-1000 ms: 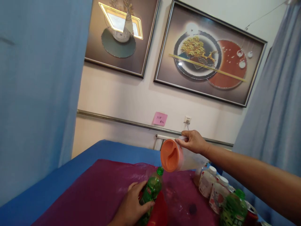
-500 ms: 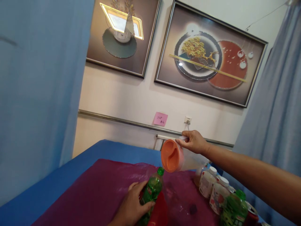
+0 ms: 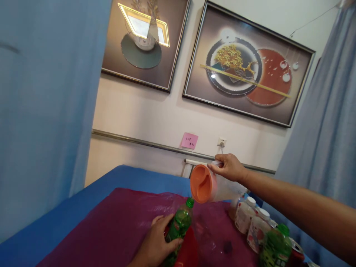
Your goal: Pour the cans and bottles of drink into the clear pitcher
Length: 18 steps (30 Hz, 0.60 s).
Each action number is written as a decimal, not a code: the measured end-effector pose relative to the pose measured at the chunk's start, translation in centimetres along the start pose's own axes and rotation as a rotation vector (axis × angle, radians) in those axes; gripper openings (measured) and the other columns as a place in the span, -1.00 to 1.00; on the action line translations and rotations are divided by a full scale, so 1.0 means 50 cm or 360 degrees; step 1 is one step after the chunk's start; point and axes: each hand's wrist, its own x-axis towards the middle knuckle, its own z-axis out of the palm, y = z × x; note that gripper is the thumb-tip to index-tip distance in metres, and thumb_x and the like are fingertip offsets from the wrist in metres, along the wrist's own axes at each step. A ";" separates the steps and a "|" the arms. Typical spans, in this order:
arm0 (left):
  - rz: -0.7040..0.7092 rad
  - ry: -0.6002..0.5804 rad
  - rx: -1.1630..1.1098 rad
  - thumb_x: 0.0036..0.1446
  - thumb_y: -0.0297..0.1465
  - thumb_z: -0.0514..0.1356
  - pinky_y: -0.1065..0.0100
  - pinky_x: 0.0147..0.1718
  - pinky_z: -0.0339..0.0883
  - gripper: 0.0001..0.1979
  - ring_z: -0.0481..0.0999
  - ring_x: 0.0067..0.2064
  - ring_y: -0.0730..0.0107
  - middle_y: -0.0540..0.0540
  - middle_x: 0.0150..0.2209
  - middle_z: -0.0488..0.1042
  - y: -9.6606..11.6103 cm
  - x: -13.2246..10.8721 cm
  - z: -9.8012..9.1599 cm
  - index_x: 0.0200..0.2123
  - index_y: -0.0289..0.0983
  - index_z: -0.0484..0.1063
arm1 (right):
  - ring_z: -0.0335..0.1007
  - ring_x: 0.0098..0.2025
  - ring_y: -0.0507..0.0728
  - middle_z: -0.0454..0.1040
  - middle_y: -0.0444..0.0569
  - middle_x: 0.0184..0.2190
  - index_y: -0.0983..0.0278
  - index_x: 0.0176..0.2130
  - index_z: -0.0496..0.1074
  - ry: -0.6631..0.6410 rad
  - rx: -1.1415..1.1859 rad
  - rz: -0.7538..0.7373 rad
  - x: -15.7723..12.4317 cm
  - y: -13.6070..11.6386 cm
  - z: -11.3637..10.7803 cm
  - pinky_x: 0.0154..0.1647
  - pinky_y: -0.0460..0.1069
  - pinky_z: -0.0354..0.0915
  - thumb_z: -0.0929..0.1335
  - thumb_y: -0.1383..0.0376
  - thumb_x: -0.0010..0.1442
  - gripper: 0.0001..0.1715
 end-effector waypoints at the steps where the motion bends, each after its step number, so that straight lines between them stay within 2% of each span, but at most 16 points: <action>1: -0.0003 -0.0002 -0.0001 -0.16 -0.31 0.40 0.00 0.22 0.23 -0.28 0.42 0.16 -0.09 -0.24 0.09 0.55 -0.001 0.000 0.001 0.16 -0.26 0.49 | 0.01 -0.60 -0.01 0.13 -0.22 -0.69 0.17 -0.60 0.06 0.0000 -0.0001 0.0000 0.000 0.000 0.000 -0.52 -0.05 -0.07 0.31 -0.13 0.13 -0.42; 10: -0.0027 -0.0004 0.0013 -0.16 -0.29 0.40 -0.01 0.26 0.19 -0.27 0.38 0.20 -0.12 -0.24 0.12 0.54 -0.013 0.003 0.006 0.17 -0.27 0.48 | 0.00 -0.59 0.00 0.12 -0.22 -0.68 0.17 -0.60 0.05 -0.0010 -0.0004 0.0010 -0.001 -0.002 -0.001 -0.51 -0.04 -0.07 0.30 -0.12 0.13 -0.43; 18: -0.0033 0.0005 0.0013 -0.17 -0.32 0.39 0.03 0.23 0.23 -0.28 0.41 0.17 -0.08 -0.22 0.10 0.55 0.001 0.000 -0.001 0.16 -0.25 0.49 | 0.01 -0.59 0.00 0.12 -0.22 -0.68 0.16 -0.60 0.05 -0.0020 0.0013 0.0013 0.000 -0.003 -0.001 -0.52 -0.05 -0.09 0.30 -0.12 0.13 -0.44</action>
